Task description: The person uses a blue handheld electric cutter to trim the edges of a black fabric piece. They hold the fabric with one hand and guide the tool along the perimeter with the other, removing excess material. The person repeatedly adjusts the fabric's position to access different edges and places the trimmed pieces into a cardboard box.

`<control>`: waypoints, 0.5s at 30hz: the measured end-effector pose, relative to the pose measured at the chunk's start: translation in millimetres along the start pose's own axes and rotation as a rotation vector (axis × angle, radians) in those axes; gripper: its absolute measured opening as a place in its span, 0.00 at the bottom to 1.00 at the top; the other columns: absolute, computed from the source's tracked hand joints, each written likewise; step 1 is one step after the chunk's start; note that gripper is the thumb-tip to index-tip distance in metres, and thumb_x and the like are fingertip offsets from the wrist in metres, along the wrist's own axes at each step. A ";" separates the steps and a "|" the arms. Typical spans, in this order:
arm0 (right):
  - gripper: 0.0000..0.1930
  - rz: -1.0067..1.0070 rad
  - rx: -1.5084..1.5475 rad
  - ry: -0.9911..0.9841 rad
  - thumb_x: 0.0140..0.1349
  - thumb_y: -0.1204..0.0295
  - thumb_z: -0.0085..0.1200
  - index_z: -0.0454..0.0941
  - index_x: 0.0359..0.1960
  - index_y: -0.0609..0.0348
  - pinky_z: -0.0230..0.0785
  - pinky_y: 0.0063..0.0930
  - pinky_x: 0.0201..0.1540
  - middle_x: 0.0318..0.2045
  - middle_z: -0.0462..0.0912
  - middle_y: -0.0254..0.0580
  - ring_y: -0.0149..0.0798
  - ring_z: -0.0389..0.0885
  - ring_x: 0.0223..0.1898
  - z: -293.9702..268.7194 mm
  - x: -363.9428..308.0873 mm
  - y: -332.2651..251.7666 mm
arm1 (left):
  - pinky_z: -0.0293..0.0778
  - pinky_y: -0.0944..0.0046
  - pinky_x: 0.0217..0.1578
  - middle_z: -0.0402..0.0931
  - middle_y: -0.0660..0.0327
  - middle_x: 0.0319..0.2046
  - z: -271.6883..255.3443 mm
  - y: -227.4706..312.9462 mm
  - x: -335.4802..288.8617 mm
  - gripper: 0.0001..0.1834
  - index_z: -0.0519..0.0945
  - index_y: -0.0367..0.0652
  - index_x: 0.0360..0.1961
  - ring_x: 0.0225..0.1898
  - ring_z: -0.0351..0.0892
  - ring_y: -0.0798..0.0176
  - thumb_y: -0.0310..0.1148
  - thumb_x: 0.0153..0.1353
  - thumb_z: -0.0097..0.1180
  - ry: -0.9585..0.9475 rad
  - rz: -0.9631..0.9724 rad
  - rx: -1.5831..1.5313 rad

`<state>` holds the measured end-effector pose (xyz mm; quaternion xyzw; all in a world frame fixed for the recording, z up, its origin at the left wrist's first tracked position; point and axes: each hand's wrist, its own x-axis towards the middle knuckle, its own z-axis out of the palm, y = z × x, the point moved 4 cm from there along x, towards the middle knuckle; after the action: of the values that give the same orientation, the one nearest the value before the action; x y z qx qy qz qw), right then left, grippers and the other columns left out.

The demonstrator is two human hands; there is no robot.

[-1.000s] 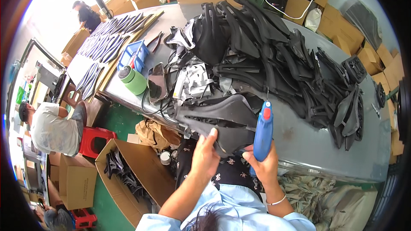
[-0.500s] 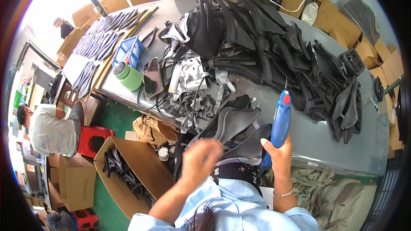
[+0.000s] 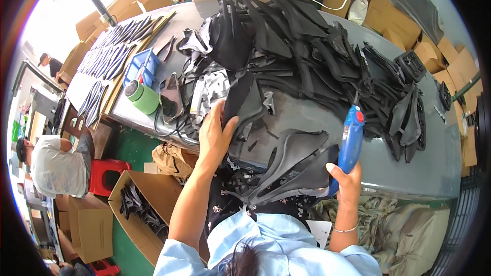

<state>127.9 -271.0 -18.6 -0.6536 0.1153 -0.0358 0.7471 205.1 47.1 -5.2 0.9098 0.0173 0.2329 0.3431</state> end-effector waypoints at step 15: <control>0.26 -0.120 -0.281 -0.506 0.43 0.70 0.66 0.71 0.45 0.63 0.67 0.25 0.40 0.32 0.76 0.36 0.29 0.72 0.34 66.1 -18.2 -10.5 | 0.73 0.66 0.36 0.80 0.57 0.36 -26.7 55.7 -63.5 0.23 0.75 0.36 0.48 0.34 0.78 0.63 0.32 0.51 0.66 -0.644 -0.159 -0.302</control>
<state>125.8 -204.7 1.9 -0.7446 -0.1098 0.1004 0.6507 129.7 8.9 21.4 0.8713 -0.0555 -0.0931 0.4787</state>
